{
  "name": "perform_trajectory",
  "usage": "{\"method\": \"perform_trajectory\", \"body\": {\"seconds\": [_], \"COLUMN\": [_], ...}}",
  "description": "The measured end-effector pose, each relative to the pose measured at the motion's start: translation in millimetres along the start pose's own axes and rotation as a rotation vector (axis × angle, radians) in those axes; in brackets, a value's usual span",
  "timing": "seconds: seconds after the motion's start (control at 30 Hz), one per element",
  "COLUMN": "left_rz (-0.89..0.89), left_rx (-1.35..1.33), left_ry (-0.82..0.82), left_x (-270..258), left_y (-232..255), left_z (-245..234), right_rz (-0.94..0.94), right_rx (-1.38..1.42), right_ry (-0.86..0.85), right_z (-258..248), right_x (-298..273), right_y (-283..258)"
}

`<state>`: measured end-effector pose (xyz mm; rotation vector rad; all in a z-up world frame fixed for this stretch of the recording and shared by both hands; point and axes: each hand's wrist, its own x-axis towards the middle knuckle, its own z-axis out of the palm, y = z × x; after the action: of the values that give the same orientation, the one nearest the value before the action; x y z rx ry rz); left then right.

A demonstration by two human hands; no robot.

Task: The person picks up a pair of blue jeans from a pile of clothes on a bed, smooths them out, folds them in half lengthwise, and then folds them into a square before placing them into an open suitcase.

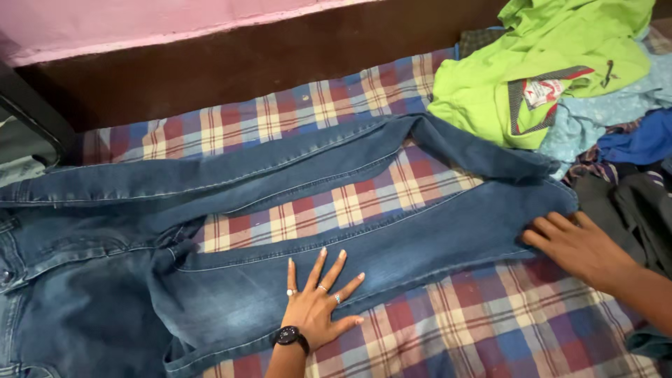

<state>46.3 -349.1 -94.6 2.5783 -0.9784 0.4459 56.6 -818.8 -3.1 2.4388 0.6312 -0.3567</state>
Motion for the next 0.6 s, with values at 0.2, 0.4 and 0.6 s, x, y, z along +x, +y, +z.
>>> {"method": "perform_trajectory", "body": {"seconds": [0.2,0.4,0.6], "left_rz": [-0.079,0.104,-0.263], "left_rx": [0.057,0.368,-0.438], "left_ry": [-0.36,-0.286,-0.486], "left_x": [5.0,-1.1,2.7], "left_y": [16.8,14.7,-6.8], "left_z": [-6.5,-0.9,17.3], "right_rz": [0.048,0.024,-0.01], "right_rx": [-0.025,0.01,0.337], "right_ry": [-0.104,-0.101,-0.45], "right_z": [-5.6,-9.2,4.8], "right_x": [-4.1,-12.7,-14.6], "right_y": [8.0,6.9,-7.2]}}
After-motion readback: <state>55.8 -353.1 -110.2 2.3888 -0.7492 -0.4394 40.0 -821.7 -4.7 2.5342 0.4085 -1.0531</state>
